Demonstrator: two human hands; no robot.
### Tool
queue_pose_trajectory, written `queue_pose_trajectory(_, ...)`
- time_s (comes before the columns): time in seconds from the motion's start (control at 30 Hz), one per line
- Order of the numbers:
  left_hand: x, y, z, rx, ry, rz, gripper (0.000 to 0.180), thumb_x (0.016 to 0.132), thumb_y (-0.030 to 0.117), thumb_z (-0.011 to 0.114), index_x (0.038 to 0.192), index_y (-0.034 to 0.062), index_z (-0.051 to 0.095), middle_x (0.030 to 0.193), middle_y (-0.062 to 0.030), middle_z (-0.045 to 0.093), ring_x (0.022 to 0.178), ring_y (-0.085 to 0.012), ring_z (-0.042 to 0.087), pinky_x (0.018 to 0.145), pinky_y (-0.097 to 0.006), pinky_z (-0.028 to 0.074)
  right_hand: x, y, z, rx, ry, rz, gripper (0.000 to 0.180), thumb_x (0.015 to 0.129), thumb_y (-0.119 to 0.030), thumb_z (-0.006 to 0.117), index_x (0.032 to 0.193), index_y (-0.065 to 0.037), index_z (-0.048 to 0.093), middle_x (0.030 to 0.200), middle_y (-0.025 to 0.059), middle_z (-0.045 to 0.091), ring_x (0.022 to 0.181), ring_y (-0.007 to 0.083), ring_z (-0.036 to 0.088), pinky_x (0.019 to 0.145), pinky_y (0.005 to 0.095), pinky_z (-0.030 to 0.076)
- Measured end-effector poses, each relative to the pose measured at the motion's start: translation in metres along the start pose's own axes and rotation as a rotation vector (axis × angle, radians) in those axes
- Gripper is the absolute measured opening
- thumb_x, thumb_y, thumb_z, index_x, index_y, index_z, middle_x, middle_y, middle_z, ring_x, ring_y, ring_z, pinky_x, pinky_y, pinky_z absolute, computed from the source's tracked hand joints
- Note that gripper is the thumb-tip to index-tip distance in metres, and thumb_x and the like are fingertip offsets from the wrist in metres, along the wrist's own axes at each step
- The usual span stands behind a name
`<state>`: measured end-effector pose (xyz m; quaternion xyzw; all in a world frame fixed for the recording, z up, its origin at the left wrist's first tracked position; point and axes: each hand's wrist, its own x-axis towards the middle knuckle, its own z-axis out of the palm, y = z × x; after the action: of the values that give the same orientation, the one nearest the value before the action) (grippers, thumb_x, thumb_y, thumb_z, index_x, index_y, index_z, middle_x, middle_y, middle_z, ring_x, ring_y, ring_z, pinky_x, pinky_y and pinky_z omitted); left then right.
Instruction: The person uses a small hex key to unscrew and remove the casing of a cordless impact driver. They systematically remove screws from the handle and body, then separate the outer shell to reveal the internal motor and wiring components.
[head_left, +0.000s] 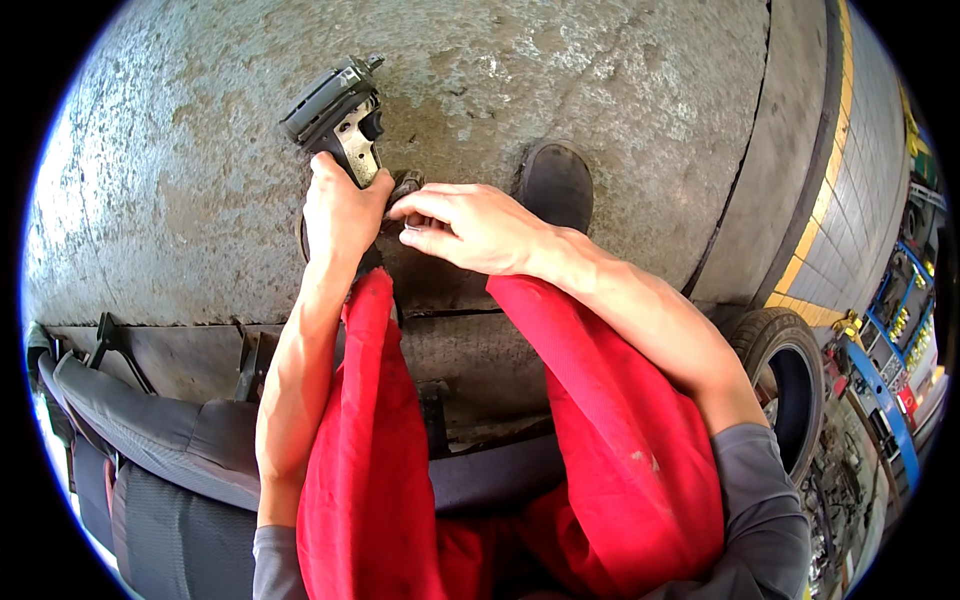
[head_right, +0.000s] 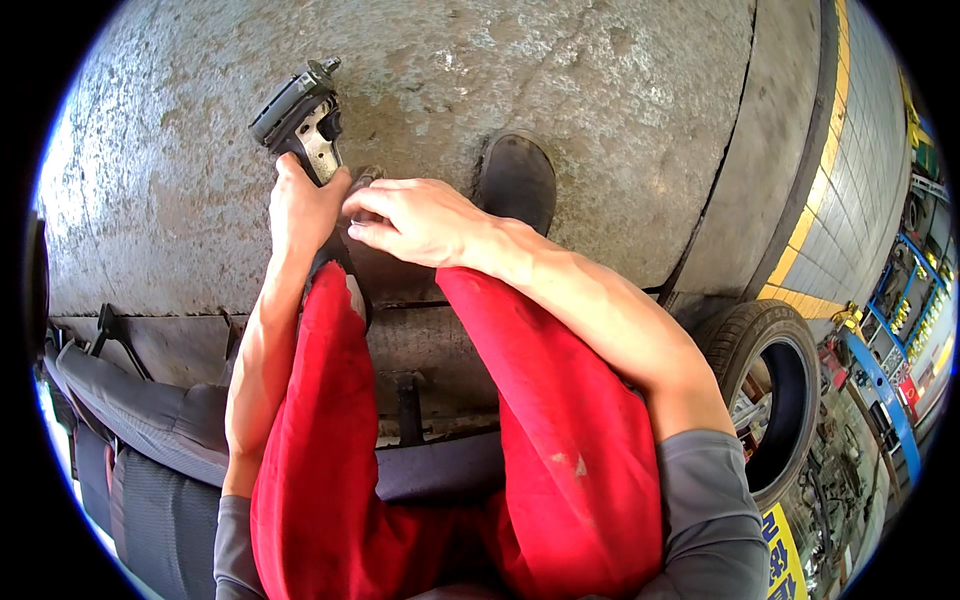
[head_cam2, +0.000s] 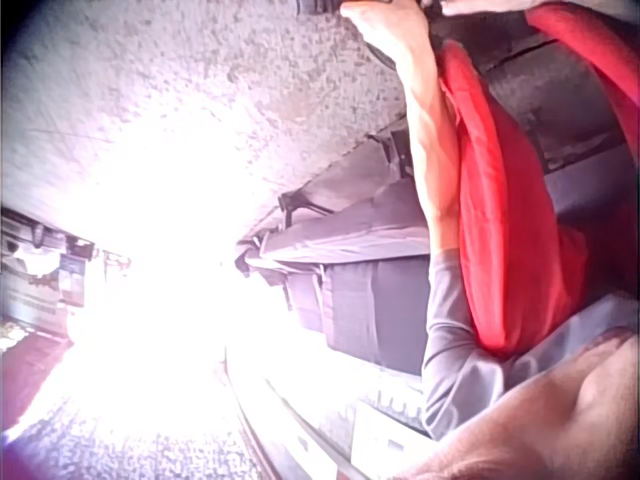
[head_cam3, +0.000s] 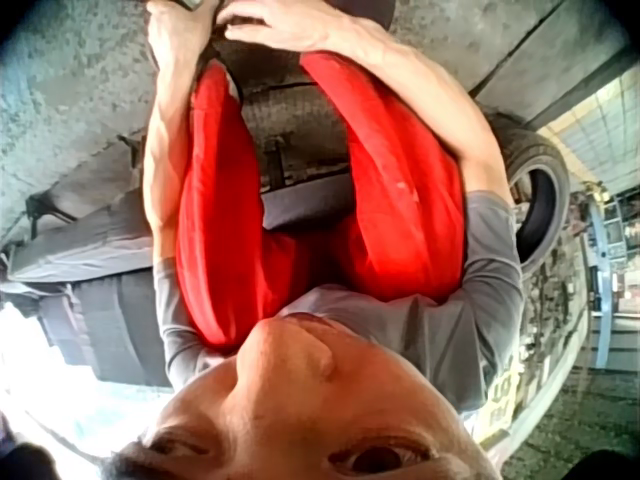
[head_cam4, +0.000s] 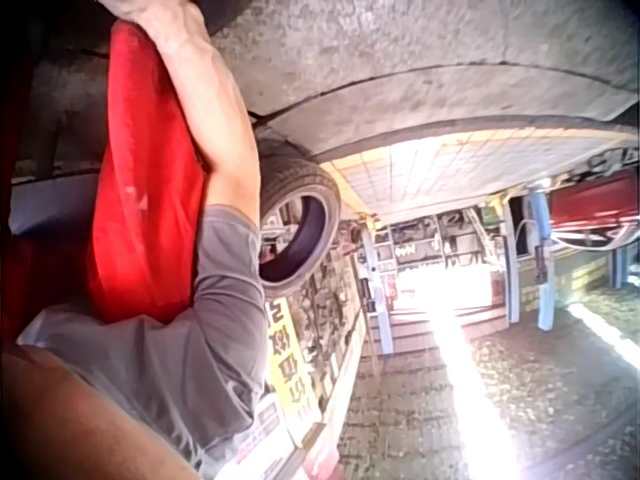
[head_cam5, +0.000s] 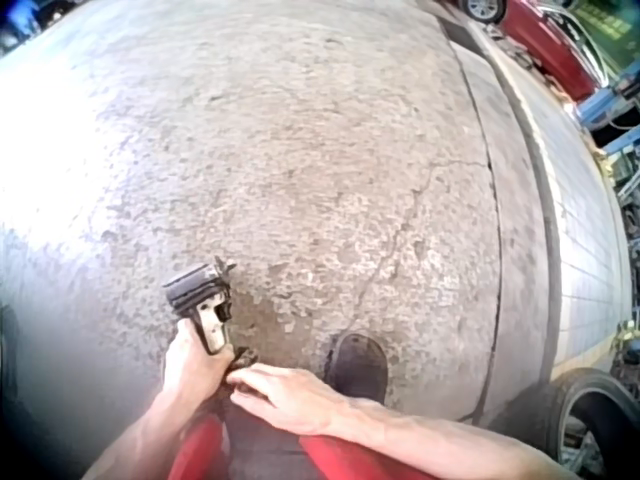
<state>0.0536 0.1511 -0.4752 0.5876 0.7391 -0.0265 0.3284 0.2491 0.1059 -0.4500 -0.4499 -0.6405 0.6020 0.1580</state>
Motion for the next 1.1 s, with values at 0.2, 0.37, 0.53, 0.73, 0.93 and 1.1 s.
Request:
queue_pose_trajectory(0.2,0.000,0.000,0.000,0.018,-0.009,-0.004,0.061,0.082,0.035,0.078,0.111,-0.0095,0.049,0.103,-0.0343,0.068,0.097,-0.0499,0.068,0.088,-0.052,0.055,0.007,0.011,-0.001,0.182,-0.014,0.014,0.050,0.098,-0.054,0.066,0.114,-0.007,0.072,0.111,0.0146,0.073,0.107,0.0349,0.068,0.092,0.0437,0.053)
queue_pose_trajectory(0.37,0.001,-0.001,0.000,0.017,-0.021,-0.006,0.059,0.082,0.035,0.077,0.110,-0.0090,0.049,0.104,-0.0347,0.067,0.098,-0.0496,0.068,0.088,-0.052,0.055,0.010,0.001,0.003,0.097,0.011,0.072,0.043,0.095,-0.044,0.074,0.107,-0.003,0.070,0.101,0.0123,0.072,0.093,0.0272,0.069,0.082,0.0391,0.055)
queue_pose_trajectory(0.53,0.001,-0.009,0.003,0.008,-0.030,0.023,0.060,0.084,0.035,0.077,0.114,-0.0103,0.051,0.107,-0.0347,0.067,0.103,-0.0492,0.067,0.090,-0.052,0.054,0.002,-0.011,0.003,0.047,0.082,0.055,0.033,0.098,-0.033,0.070,0.110,-0.002,0.069,0.099,0.0128,0.071,0.090,0.0262,0.070,0.080,0.0375,0.055)
queue_pose_trajectory(0.73,-0.002,-0.023,0.006,-0.146,-0.021,0.095,0.068,0.088,0.029,0.079,0.138,-0.0087,0.050,0.116,-0.0263,0.070,0.105,-0.0348,0.073,0.089,-0.040,0.057,0.003,-0.004,-0.010,0.064,0.076,-0.037,0.023,0.104,-0.018,0.057,0.117,-0.006,0.070,0.106,0.0110,0.073,0.097,0.0283,0.071,0.086,0.0397,0.056)
queue_pose_trajectory(0.93,-0.030,-0.028,-0.008,-0.436,-0.162,0.046,0.088,0.082,0.020,0.085,0.150,-0.0079,0.036,0.141,-0.0264,0.050,0.117,-0.0319,0.066,0.092,-0.039,0.058,-0.006,-0.002,-0.024,0.441,0.038,0.183,0.022,0.105,-0.017,0.060,0.121,-0.006,0.071,0.100,0.0015,0.075,0.085,0.0077,0.066,0.076,0.0269,0.054)
queue_pose_trajectory(1.1,-0.048,-0.017,-0.001,-0.187,-0.126,0.194,0.117,0.070,0.019,0.094,0.160,0.0046,0.021,0.132,-0.0258,0.051,0.106,-0.0392,0.066,0.091,-0.045,0.057,-0.007,0.007,-0.035,0.544,0.319,0.252,0.023,0.105,-0.023,0.064,0.115,-0.004,0.071,0.088,-0.0022,0.069,0.079,0.0056,0.062,0.069,0.0237,0.051)
